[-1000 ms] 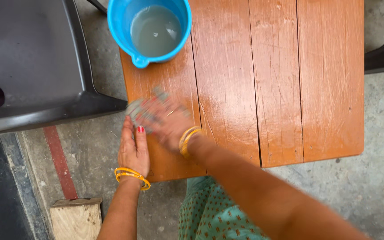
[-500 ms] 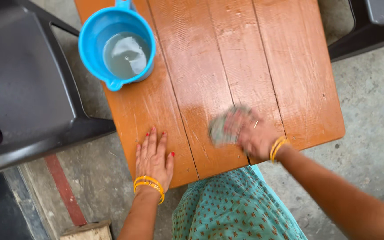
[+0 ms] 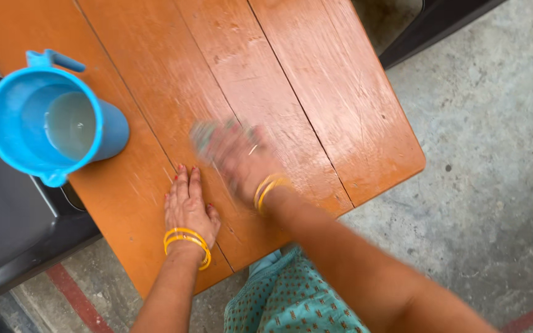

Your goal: The person wipes a wooden table with a wet cloth, repeatedly dipping the cloth into a blue pitcher of water and wringing it out. The person cleans the entire surface of the table, moving the pitcher as needed to reach different areas.

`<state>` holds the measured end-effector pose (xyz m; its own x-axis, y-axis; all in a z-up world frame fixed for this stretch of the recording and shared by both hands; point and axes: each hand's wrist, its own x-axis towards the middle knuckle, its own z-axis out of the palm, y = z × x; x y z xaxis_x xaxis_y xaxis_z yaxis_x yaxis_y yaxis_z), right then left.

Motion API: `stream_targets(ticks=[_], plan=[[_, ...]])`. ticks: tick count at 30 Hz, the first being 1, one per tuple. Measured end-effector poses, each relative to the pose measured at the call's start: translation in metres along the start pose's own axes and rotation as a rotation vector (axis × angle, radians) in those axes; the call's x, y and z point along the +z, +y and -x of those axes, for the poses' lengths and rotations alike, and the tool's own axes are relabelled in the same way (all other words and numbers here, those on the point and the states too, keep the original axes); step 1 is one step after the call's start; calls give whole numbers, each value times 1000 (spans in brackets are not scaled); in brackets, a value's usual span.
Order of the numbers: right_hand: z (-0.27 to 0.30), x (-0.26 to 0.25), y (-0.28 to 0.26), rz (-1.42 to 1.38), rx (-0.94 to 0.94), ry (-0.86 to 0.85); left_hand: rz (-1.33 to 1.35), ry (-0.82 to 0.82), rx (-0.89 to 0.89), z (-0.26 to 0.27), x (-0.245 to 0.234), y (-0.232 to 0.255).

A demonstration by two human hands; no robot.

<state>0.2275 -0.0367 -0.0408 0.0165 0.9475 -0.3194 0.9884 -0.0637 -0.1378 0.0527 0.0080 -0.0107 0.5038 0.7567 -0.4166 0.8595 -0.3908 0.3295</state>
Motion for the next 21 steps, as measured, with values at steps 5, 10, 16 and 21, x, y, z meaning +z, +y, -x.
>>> stream_targets(ticks=[5,10,16,21], plan=[[30,-12,150,-77,540,305,-6,-84,21,-23,-1,31],[131,15,178,-183,911,400,-22,-113,61,-41,1,66],[177,46,26,-293,542,378,57,81,44,-59,35,102],[117,32,42,-347,67,71,13,119,13,-63,46,103]])
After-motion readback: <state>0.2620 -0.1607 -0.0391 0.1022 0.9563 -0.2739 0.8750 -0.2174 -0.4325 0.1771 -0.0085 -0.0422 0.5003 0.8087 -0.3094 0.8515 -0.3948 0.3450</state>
